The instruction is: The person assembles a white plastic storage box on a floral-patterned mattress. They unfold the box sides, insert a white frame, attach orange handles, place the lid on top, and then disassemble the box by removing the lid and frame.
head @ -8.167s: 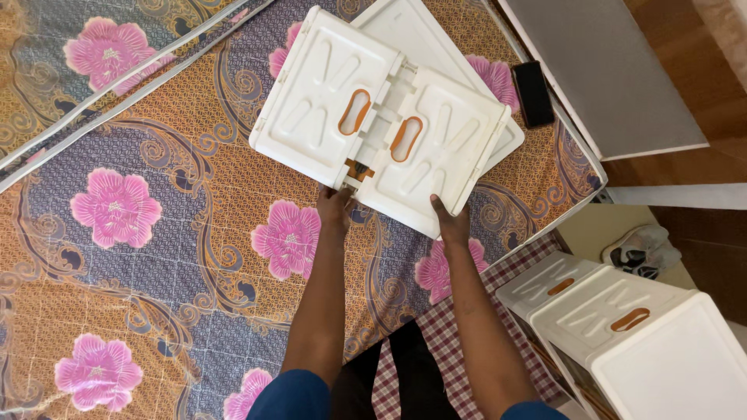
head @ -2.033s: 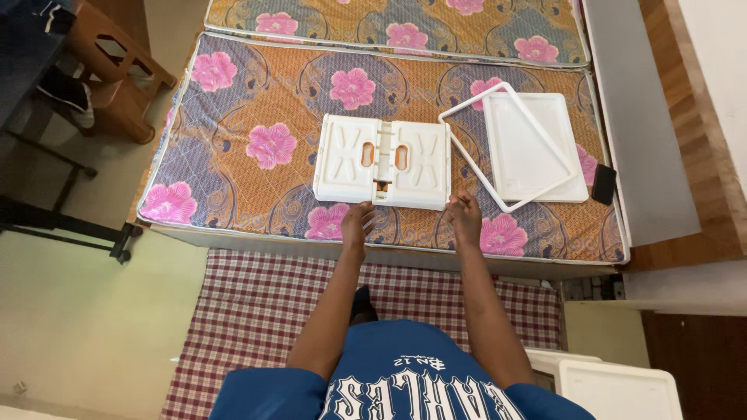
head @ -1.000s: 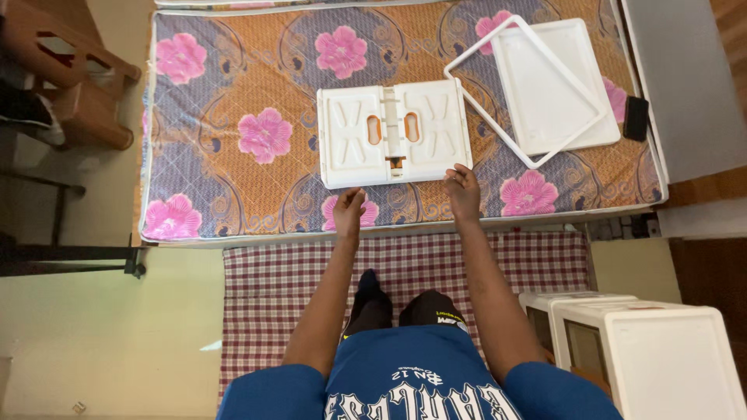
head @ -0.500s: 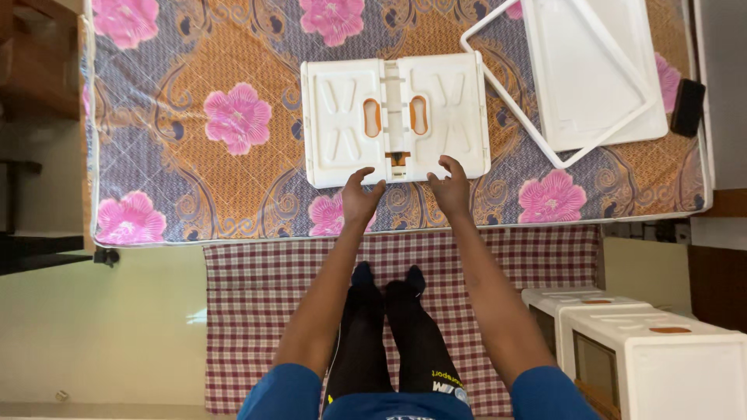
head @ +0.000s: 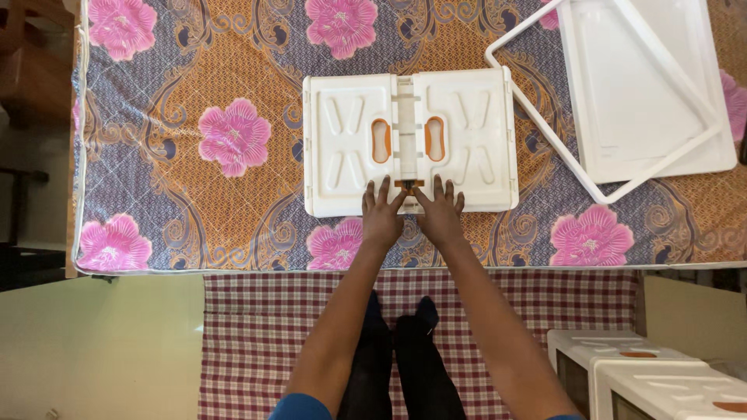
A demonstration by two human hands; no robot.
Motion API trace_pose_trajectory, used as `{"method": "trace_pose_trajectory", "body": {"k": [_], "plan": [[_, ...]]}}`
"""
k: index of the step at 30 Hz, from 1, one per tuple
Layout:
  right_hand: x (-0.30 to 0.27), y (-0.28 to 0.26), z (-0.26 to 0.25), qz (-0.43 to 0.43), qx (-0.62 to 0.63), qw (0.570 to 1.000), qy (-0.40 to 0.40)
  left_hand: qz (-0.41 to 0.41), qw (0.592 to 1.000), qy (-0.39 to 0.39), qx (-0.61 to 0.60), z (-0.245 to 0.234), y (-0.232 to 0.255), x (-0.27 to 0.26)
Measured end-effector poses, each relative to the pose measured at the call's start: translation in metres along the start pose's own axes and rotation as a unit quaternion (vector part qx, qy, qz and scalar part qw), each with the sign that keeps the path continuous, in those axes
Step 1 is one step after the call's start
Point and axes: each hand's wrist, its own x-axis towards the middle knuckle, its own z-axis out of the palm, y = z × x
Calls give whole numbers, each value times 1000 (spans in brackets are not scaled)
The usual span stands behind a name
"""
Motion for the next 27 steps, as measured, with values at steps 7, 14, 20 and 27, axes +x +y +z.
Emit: {"method": "trace_pose_trajectory", "body": {"k": [7, 14, 20, 27], "plan": [[1, 3, 22, -35, -168, 984, 55, 44, 993, 25, 110, 6, 4, 2], [4, 11, 21, -71, -201, 975, 61, 41, 993, 11, 110, 2, 4, 9], [-3, 12, 11, -89, -185, 974, 96, 55, 993, 32, 97, -9, 2, 2], [-16, 0, -33, -85, -121, 985, 94, 73, 994, 75, 43, -45, 6, -9]]}}
